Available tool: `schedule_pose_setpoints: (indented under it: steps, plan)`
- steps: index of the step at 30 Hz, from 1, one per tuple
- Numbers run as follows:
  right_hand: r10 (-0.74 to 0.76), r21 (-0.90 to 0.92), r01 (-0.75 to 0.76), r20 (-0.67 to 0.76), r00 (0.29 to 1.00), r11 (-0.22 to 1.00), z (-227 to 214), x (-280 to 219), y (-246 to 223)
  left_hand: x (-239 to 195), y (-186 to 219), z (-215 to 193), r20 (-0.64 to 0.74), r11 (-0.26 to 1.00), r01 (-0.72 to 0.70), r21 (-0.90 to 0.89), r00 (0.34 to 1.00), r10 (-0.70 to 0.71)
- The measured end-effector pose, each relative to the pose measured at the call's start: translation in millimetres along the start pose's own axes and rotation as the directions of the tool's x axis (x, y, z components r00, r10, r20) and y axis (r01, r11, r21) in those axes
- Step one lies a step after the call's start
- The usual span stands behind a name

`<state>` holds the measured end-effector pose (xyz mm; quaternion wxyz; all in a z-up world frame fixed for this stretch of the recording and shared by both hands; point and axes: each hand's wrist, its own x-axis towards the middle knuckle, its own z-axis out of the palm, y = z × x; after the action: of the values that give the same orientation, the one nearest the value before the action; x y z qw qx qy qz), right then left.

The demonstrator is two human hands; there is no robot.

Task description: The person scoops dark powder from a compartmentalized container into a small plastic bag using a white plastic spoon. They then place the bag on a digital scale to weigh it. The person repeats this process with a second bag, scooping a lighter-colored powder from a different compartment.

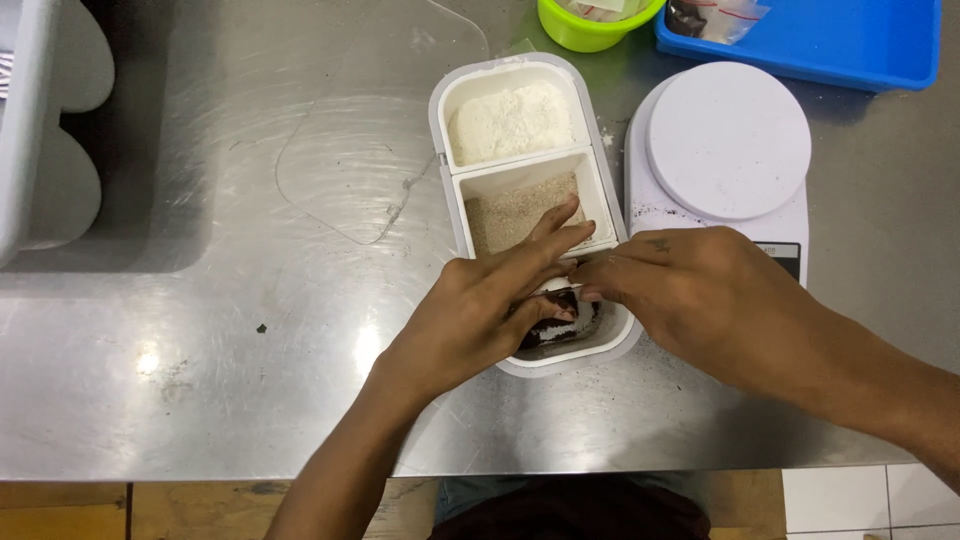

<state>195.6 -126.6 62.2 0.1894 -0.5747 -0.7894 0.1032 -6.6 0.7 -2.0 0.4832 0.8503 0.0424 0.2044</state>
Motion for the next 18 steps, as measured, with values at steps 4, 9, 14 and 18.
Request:
schedule_pose_setpoints:
  steps: [4,9,14,18]
  plan:
    - [0.024,-0.083,-0.02,0.048,0.999,0.996,-4.2,-1.3,-7.5,-1.0,2.2,1.5,0.007,0.995,-0.039,0.089,0.999,0.038]
    - [0.056,-0.095,-0.049,0.073,0.996,0.994,-2.2,-2.3,-15.5,-1.8,4.0,0.8,0.03,0.995,-0.041,0.087,0.999,0.038]
    - [0.034,-0.104,-0.028,0.062,0.997,0.994,3.0,-1.6,-13.9,-2.0,3.8,0.9,0.006,0.993,-0.067,0.097,0.998,0.066]
    - [0.041,-0.124,-0.033,0.064,0.997,0.992,10.0,-5.6,-9.2,-1.2,5.0,0.5,0.006,0.995,-0.066,0.07,0.998,0.066]
